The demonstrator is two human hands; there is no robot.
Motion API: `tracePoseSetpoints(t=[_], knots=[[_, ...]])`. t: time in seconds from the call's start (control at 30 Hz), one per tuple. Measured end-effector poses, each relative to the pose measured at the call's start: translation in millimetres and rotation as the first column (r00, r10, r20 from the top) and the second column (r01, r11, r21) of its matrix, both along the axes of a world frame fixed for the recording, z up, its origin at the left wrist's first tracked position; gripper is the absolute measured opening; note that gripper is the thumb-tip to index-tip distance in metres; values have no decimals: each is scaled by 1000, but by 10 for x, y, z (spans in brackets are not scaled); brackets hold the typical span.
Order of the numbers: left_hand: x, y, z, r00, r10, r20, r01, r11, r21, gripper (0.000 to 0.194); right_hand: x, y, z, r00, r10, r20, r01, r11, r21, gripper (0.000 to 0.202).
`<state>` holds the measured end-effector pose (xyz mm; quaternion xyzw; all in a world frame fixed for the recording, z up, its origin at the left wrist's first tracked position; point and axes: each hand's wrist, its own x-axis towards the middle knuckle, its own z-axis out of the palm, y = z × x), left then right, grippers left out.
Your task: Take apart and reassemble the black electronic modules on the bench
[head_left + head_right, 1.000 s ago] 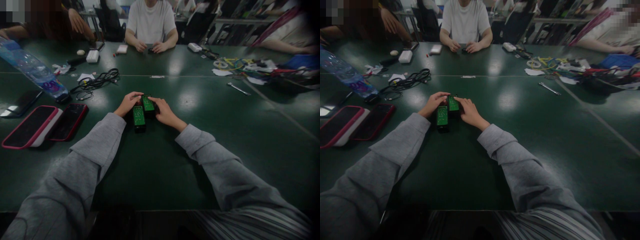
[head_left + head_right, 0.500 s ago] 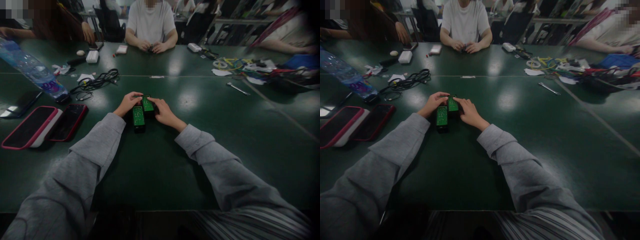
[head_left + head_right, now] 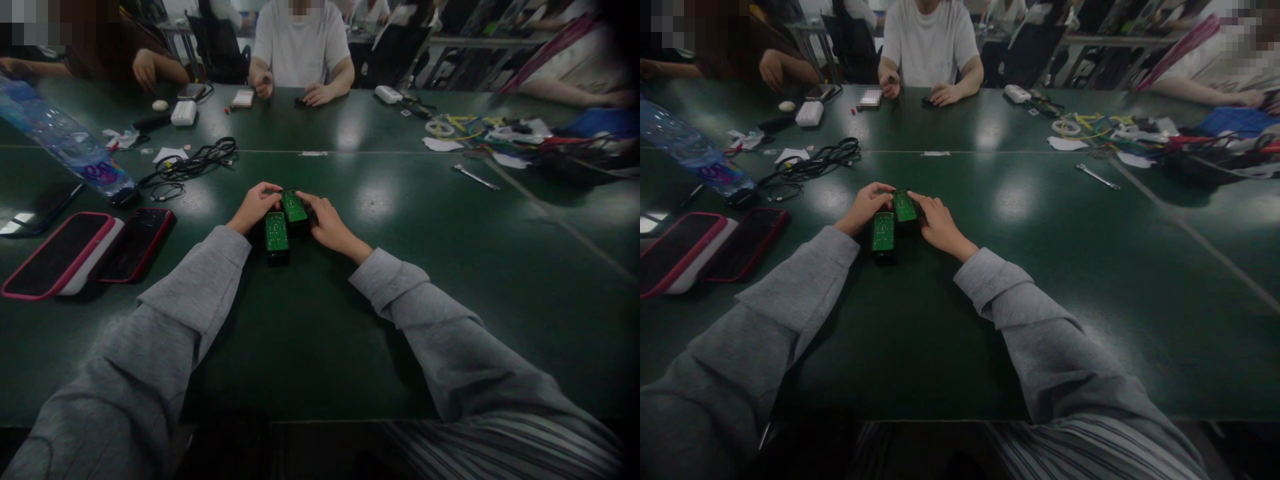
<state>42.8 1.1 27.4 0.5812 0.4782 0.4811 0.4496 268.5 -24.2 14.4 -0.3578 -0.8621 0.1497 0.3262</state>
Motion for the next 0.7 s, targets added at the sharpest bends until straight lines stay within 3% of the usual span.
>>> tracePoseSetpoints(t=[0.2,0.47,0.7], knots=[[1,6,-6,1000,19,0,-19,1000,-10,16,-2,52,-17,992,-48,-119,40,997,-71,45],[-12,24,-41,998,58,-3,-58,998,18,17,-20,-52,91,990,-4,-142,-11,995,-103,78],[-25,13,-51,999,51,-10,-50,999,19,18,-12,-50,89,989,11,-145,-24,995,-93,74]])
